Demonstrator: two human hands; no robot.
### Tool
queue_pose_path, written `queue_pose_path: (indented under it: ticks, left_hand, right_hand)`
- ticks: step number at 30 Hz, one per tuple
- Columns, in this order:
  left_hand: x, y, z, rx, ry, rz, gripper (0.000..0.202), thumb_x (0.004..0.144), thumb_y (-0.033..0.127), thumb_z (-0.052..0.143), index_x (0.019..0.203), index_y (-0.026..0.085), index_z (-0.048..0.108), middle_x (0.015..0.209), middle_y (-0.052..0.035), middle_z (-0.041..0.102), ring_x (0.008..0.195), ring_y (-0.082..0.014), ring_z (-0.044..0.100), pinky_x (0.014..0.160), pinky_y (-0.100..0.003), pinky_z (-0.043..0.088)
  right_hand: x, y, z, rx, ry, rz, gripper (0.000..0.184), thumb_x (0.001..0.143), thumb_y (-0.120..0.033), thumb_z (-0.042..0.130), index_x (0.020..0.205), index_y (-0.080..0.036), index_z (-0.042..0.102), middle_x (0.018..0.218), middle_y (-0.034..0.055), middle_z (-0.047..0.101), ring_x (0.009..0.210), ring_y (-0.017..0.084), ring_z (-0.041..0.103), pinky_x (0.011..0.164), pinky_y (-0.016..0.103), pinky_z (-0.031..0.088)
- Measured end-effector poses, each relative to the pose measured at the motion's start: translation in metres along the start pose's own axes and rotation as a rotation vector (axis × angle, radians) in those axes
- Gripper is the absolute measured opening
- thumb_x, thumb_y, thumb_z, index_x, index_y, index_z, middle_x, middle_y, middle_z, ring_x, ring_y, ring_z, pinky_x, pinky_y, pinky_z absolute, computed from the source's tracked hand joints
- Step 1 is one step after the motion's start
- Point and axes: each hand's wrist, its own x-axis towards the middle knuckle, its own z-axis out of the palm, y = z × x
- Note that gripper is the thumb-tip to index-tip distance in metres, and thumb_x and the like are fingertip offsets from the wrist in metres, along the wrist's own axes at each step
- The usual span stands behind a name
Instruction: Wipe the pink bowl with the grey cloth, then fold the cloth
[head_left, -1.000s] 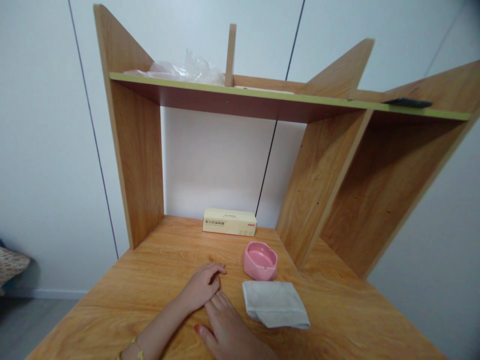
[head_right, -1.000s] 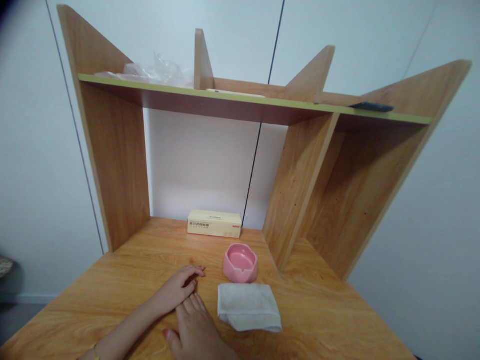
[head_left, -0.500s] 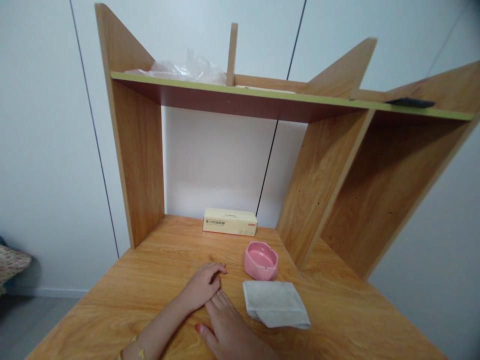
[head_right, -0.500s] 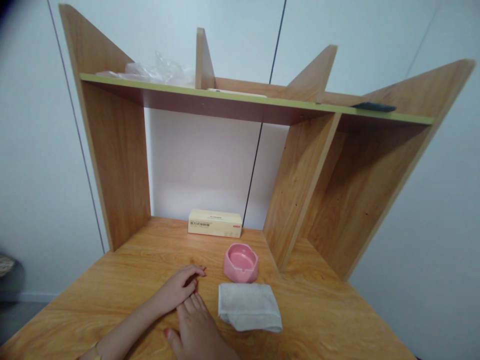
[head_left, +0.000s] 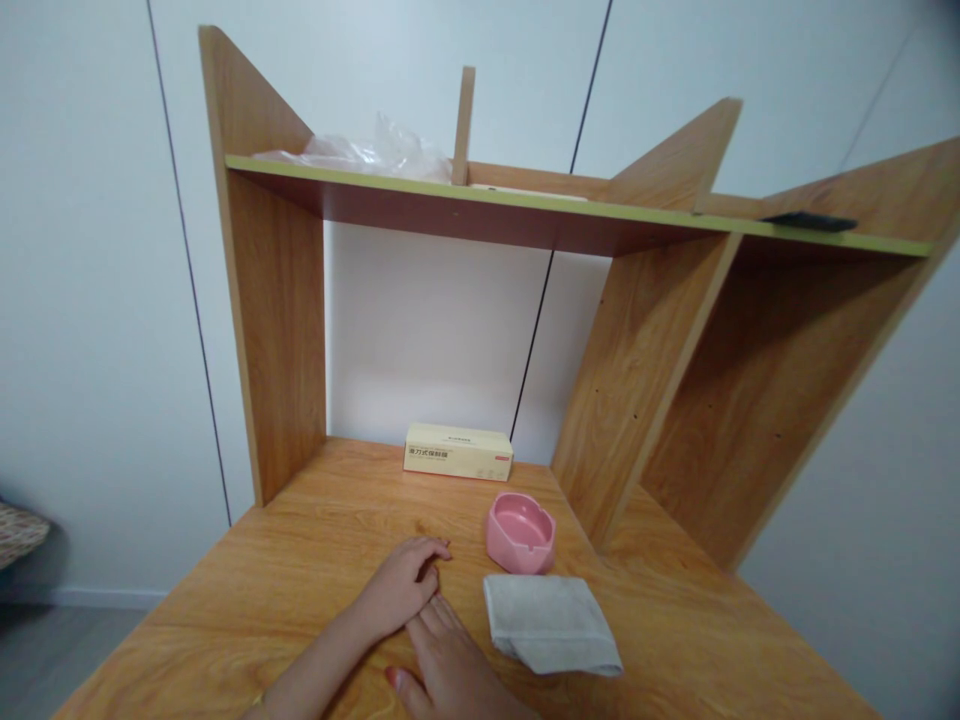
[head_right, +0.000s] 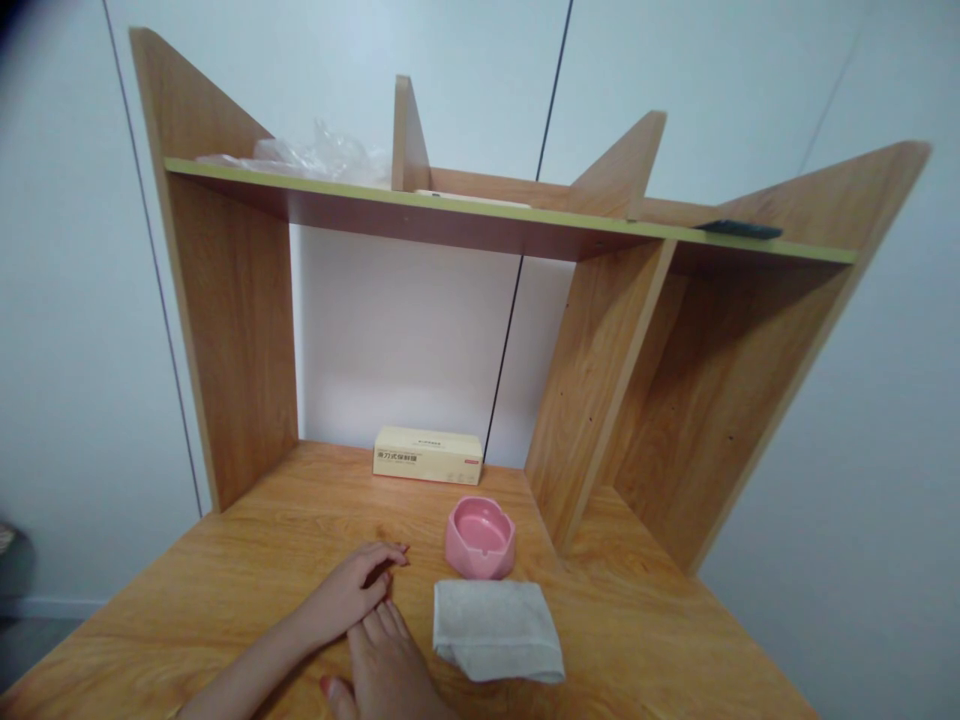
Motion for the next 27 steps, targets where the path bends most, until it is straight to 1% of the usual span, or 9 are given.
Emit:
queue_pose_path:
  ticks: [8, 13, 22, 24, 27]
  left_hand:
    - [0.0006, -0.0014, -0.0002, 0.008, -0.017, -0.002, 0.036, 0.067, 0.003, 0.042, 0.094, 0.019, 0.060, 0.115, -0.0052, 0.059, 0.111, -0.0176, 0.049, 0.098, -0.031, 0.033]
    - [-0.0001, -0.0017, 0.0007, 0.009, -0.005, 0.004, 0.035, 0.068, 0.003, 0.042, 0.094, 0.019, 0.060, 0.115, -0.0054, 0.059, 0.111, -0.0177, 0.049, 0.098, -0.031, 0.033]
    - [0.0007, -0.0021, 0.0006, 0.004, -0.010, 0.004, 0.034, 0.069, 0.003, 0.042, 0.095, 0.018, 0.060, 0.115, -0.0066, 0.058, 0.110, -0.0172, 0.050, 0.098, -0.030, 0.034]
    - [0.0008, -0.0015, 0.0002, 0.005, -0.009, 0.001, 0.035, 0.068, 0.003, 0.042, 0.095, 0.018, 0.060, 0.116, -0.0065, 0.058, 0.110, -0.0173, 0.050, 0.097, -0.030, 0.034]
    - [0.0002, -0.0009, -0.0002, 0.004, -0.003, -0.001, 0.035, 0.068, 0.003, 0.042, 0.095, 0.018, 0.060, 0.116, -0.0062, 0.058, 0.110, -0.0172, 0.050, 0.097, -0.030, 0.035]
  right_hand:
    - [-0.0008, -0.0020, -0.0012, 0.018, 0.008, -0.010, 0.063, 0.076, -0.026, 0.049, 0.134, -0.011, 0.031, 0.139, 0.0110, 0.031, 0.130, 0.021, 0.020, 0.108, 0.034, 0.013]
    - [-0.0010, -0.0014, -0.0004, 0.015, 0.004, -0.006, 0.062, 0.076, -0.025, 0.048, 0.134, -0.010, 0.030, 0.140, 0.0125, 0.030, 0.130, 0.021, 0.018, 0.108, 0.034, 0.013]
    - [-0.0009, 0.0004, 0.0009, 0.010, 0.024, -0.023, 0.061, 0.077, -0.027, 0.049, 0.134, -0.014, 0.030, 0.139, 0.0106, 0.032, 0.129, 0.022, 0.021, 0.107, 0.036, 0.015]
    - [-0.0012, 0.0000, 0.0010, 0.012, 0.022, -0.017, 0.061, 0.077, -0.027, 0.049, 0.134, -0.014, 0.031, 0.138, 0.0107, 0.033, 0.128, 0.022, 0.023, 0.107, 0.036, 0.015]
    - [-0.0019, -0.0015, 0.0002, 0.025, 0.021, -0.014, 0.062, 0.077, -0.025, 0.050, 0.134, -0.013, 0.030, 0.139, 0.0109, 0.032, 0.129, 0.022, 0.022, 0.107, 0.035, 0.014]
